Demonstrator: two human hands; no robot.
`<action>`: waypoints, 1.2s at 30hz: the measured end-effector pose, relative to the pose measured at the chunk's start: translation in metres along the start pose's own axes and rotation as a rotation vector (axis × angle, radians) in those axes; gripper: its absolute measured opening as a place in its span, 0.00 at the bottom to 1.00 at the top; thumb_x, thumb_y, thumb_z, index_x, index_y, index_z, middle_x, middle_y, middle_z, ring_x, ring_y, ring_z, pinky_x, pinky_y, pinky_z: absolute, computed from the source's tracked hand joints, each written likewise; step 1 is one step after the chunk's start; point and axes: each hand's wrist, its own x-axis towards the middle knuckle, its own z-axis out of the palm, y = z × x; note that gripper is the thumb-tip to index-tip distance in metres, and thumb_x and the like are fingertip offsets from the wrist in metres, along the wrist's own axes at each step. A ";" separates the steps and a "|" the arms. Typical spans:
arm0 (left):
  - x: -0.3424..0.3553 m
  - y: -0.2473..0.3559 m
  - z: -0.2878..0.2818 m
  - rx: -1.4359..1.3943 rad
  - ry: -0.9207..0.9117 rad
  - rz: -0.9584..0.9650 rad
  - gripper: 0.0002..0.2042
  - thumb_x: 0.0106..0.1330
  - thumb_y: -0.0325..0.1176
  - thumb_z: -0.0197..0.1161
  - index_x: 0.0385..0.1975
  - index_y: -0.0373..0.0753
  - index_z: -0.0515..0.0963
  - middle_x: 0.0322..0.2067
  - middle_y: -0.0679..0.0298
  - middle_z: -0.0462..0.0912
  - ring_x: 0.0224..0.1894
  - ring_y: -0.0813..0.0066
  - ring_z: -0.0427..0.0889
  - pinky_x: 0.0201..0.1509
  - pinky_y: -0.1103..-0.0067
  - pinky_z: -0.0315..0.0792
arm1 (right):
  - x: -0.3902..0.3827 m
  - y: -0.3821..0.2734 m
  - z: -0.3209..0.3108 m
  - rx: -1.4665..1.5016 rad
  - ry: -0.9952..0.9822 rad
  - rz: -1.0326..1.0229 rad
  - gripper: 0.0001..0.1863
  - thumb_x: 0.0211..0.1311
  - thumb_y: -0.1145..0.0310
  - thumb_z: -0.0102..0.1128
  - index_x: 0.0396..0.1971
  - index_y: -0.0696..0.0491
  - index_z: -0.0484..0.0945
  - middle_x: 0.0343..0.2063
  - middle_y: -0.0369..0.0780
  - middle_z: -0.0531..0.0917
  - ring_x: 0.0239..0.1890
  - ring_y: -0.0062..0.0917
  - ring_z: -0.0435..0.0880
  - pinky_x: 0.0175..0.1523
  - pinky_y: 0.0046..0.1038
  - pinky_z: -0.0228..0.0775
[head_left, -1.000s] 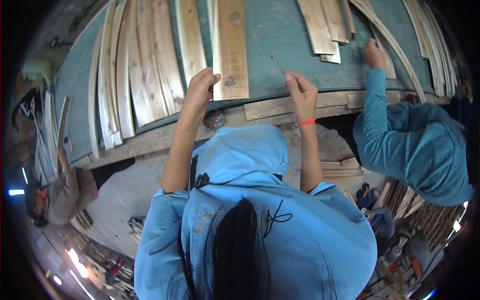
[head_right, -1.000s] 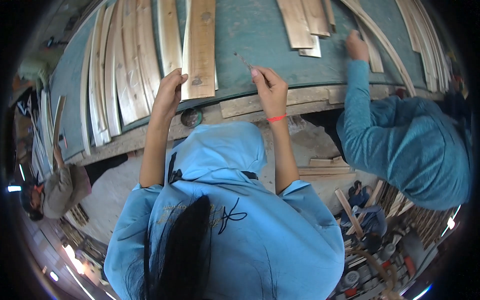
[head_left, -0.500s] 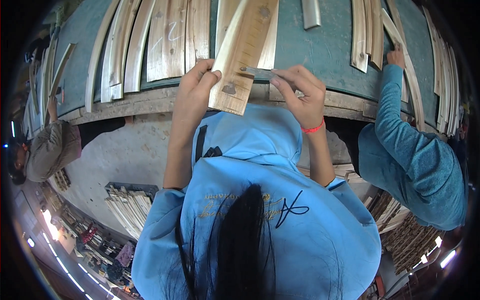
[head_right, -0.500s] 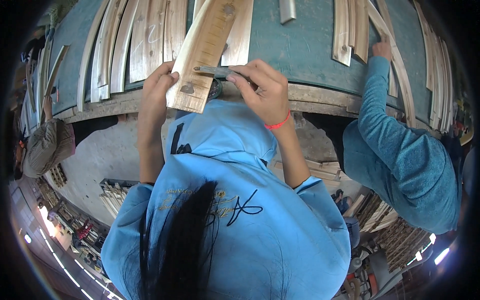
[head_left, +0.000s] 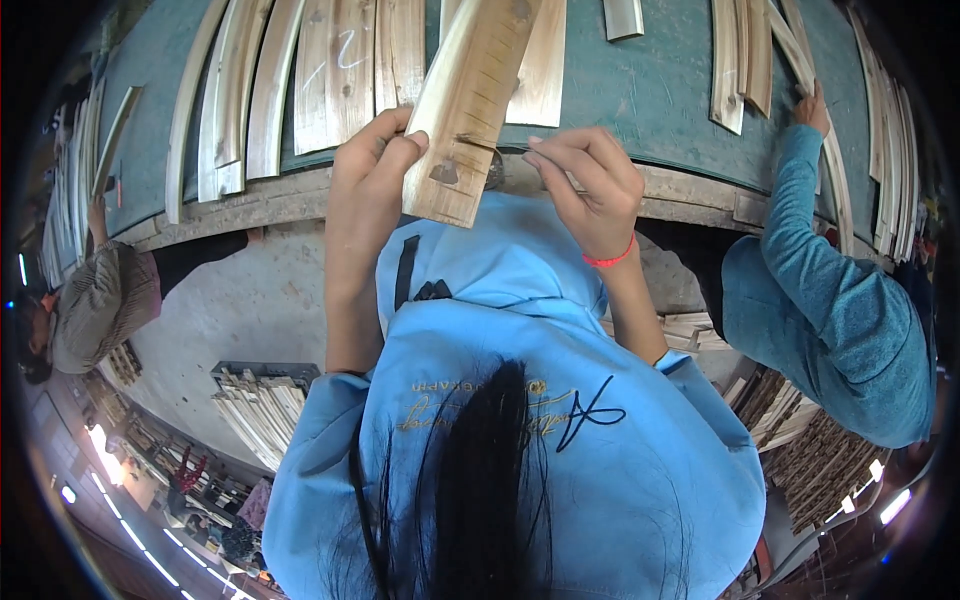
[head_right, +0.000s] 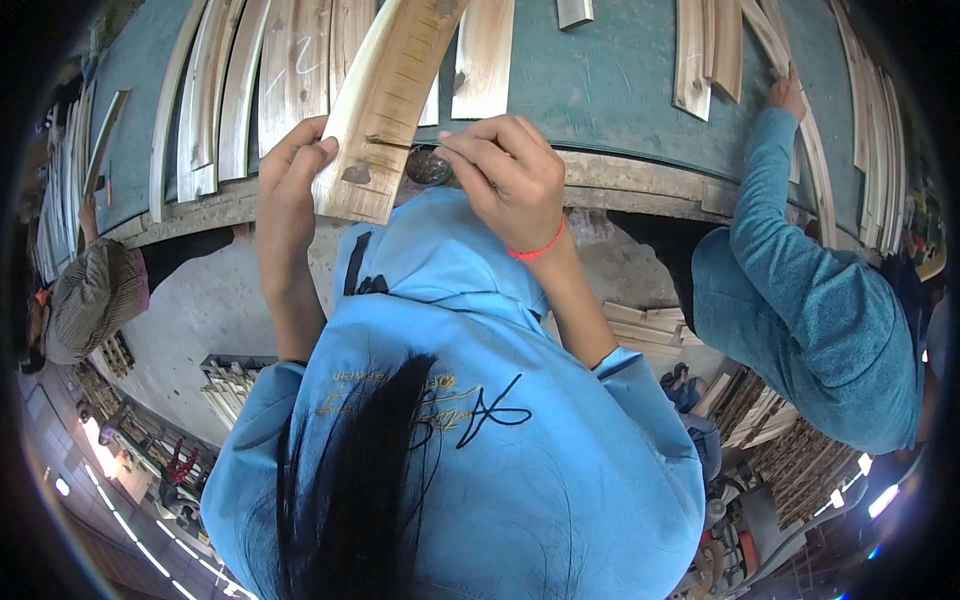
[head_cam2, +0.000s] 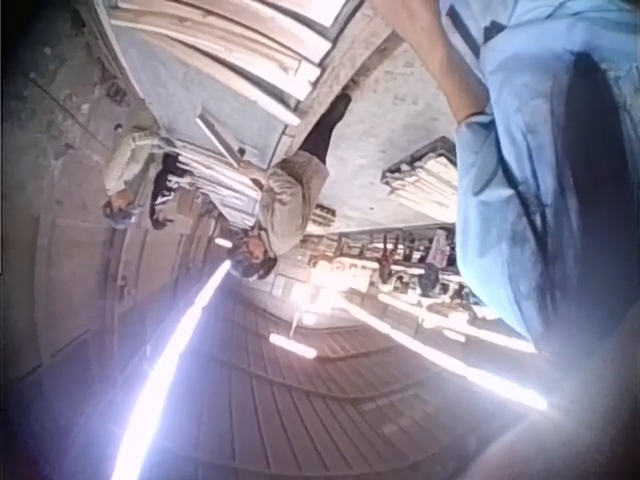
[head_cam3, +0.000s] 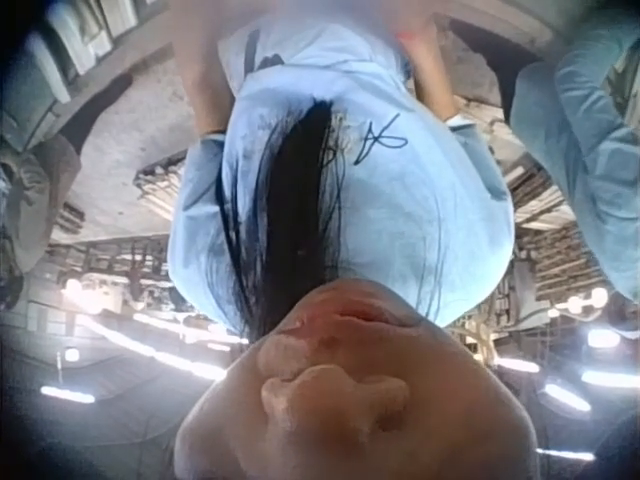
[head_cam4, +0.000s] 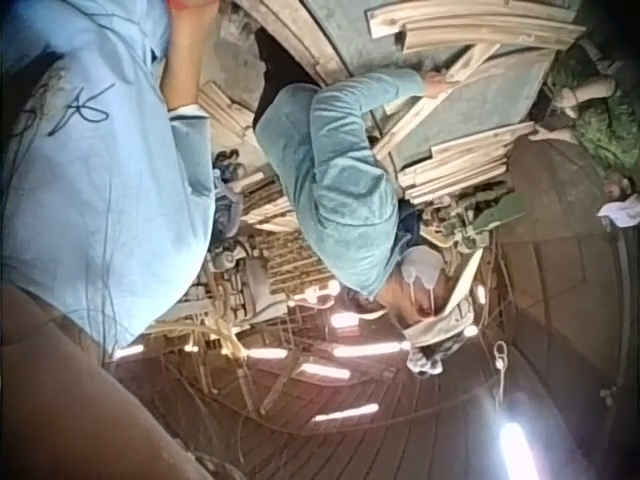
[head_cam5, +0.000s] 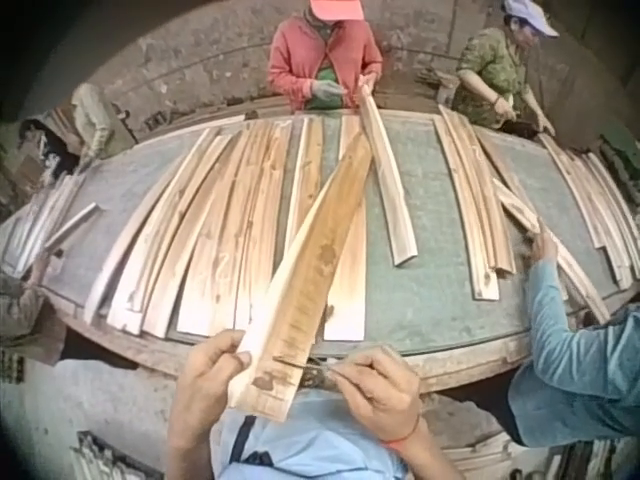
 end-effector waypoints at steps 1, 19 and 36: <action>-0.001 0.000 -0.001 0.005 0.000 0.001 0.15 0.59 0.31 0.51 0.41 0.26 0.75 0.30 0.60 0.78 0.32 0.80 0.74 0.38 0.84 0.67 | -0.001 -0.001 0.000 0.000 0.004 0.000 0.07 0.42 0.78 0.68 0.26 0.56 0.83 0.23 0.37 0.78 0.23 0.22 0.75 0.25 0.22 0.65; 0.006 -0.007 -0.009 -0.053 0.013 -0.031 0.16 0.59 0.32 0.52 0.41 0.26 0.75 0.30 0.60 0.78 0.33 0.80 0.75 0.40 0.85 0.67 | -0.005 0.001 0.010 0.239 -0.072 0.152 0.09 0.42 0.79 0.67 0.27 0.56 0.82 0.24 0.38 0.79 0.25 0.26 0.77 0.29 0.24 0.68; 0.001 -0.007 -0.006 -0.066 0.009 -0.049 0.17 0.58 0.32 0.52 0.41 0.25 0.75 0.30 0.61 0.78 0.33 0.80 0.75 0.40 0.85 0.66 | -0.015 0.000 0.009 0.175 -0.056 0.044 0.10 0.43 0.84 0.65 0.29 0.60 0.82 0.26 0.39 0.79 0.25 0.21 0.78 0.27 0.20 0.67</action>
